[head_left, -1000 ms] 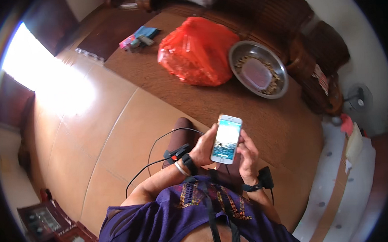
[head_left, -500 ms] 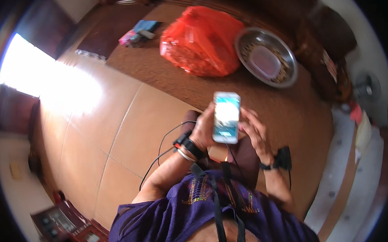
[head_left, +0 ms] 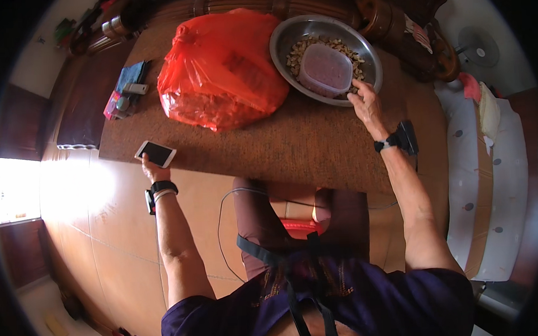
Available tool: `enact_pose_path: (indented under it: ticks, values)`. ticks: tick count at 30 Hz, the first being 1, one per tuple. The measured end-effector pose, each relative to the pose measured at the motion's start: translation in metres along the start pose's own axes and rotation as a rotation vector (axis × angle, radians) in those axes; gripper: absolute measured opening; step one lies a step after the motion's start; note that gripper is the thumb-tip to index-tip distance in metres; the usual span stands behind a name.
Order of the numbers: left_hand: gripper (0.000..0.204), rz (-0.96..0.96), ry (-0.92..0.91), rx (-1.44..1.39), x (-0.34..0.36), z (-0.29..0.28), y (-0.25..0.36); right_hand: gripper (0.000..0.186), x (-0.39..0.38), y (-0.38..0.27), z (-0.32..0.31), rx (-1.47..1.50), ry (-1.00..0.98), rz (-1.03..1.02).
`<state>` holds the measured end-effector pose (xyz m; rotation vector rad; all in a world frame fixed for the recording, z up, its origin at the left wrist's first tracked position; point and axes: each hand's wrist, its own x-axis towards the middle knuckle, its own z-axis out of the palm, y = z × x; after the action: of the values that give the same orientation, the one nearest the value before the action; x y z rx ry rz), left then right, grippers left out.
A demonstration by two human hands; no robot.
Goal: Peeling peanuts and sorting them into a plastic container.
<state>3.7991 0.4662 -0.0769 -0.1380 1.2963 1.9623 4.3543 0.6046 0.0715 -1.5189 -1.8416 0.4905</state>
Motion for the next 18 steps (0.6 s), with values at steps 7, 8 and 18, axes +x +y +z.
enact_pose_path:
  ticks: [7, 8, 18]
  values:
    - [0.036, 0.069, -0.008, 0.166, 0.052, 0.009, 0.017, 0.053, 0.079, 0.025, 0.028, -0.019, -0.037, 0.507]
    - [0.036, 0.088, -0.021, 0.157, 0.057, 0.011, 0.02, 0.055, 0.082, 0.024, 0.031, 0.098, -0.055, 0.662]
    - [0.025, 0.302, 0.241, 0.459, 0.059, 0.031, 0.021, 0.029, 0.09, 0.055, 0.021, 0.408, -0.254, 0.75]
